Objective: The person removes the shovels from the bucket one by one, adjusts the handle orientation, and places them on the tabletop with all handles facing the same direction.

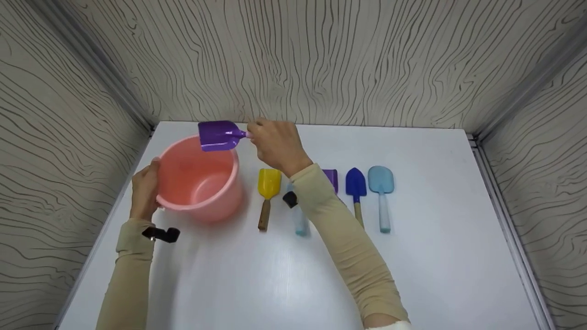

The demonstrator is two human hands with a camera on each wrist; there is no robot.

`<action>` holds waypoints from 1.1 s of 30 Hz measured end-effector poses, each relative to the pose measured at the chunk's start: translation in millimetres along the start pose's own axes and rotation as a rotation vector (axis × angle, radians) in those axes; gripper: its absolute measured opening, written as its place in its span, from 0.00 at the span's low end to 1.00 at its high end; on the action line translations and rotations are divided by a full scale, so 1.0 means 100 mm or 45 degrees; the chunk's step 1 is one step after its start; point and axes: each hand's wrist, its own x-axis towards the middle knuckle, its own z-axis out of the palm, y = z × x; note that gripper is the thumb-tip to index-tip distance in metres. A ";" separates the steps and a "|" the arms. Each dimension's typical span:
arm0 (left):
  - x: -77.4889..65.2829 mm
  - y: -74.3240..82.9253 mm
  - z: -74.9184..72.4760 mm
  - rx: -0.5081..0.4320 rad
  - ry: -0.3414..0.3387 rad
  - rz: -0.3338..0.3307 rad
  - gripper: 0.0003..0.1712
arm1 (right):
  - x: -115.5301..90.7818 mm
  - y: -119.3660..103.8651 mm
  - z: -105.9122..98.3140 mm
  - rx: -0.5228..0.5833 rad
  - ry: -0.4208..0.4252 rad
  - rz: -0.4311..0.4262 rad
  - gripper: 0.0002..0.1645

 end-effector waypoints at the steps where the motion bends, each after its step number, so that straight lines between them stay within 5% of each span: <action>1: 0.01 0.00 0.00 0.002 0.002 0.000 0.30 | -0.03 0.03 0.00 0.003 0.004 0.009 0.14; 26: -0.01 0.01 -0.01 -0.009 -0.023 -0.050 0.31 | -0.84 0.62 0.12 0.228 -0.095 0.387 0.19; 33: 0.00 0.02 0.01 0.018 0.007 -0.025 0.30 | -1.10 0.81 0.15 0.325 -0.047 0.528 0.19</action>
